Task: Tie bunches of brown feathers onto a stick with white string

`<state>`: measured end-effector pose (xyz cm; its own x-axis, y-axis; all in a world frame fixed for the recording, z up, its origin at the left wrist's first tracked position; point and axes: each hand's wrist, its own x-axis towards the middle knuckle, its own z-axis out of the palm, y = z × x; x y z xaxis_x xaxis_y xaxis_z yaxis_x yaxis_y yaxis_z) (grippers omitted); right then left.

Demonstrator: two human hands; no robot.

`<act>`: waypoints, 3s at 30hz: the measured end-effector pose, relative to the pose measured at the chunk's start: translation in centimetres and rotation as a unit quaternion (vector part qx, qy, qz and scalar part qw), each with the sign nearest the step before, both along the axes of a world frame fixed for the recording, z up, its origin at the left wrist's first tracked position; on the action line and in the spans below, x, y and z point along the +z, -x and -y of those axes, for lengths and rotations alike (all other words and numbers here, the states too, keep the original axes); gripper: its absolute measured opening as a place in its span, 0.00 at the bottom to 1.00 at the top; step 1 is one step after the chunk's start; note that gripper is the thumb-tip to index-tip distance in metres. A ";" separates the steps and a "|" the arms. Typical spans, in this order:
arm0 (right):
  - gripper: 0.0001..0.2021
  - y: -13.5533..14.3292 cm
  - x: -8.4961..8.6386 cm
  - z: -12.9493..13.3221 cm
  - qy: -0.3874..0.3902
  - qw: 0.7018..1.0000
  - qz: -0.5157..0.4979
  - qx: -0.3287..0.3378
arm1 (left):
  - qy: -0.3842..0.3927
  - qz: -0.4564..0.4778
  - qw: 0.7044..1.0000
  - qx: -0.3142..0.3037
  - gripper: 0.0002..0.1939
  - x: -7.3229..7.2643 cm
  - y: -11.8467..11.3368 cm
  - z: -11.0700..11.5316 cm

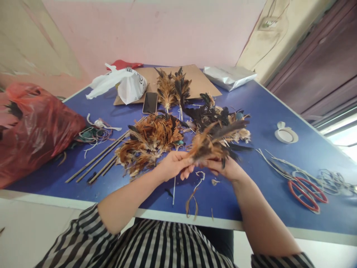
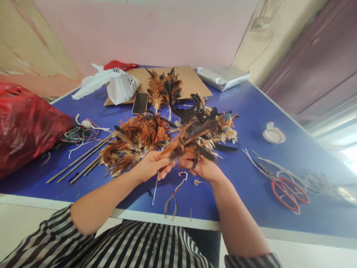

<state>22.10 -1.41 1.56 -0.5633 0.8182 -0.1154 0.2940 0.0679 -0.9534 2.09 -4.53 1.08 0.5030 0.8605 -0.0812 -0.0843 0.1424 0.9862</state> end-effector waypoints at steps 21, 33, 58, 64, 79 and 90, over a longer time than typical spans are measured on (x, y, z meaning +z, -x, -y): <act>0.10 2.8 -0.8 2.8 -0.480 0.848 0.225 -0.008 | -0.136 -0.198 0.970 0.042 0.13 -2.6 -0.2 -0.6; 0.11 3.1 -0.7 3.2 -0.452 0.851 0.266 0.004 | -0.316 -0.370 0.873 -0.034 0.10 -2.7 -0.4 -0.7; 0.10 3.2 -1.1 2.2 -0.428 0.889 0.146 -0.071 | 0.068 0.013 0.989 0.129 0.13 -2.3 -0.6 -1.2; 0.11 4.0 -0.9 2.8 -0.419 0.904 0.062 -0.066 | 0.036 -0.011 0.992 0.123 0.14 -3.0 -0.9 -1.0; 0.09 6.6 -0.2 5.3 -0.375 0.927 -0.003 0.019 | 0.031 -0.075 0.974 0.212 0.09 -3.4 -1.1 -1.9; 0.11 1.5 0.1 1.8 0.026 0.979 -0.165 -0.112 | 0.182 0.142 0.967 0.107 0.13 -2.1 -0.2 -1.3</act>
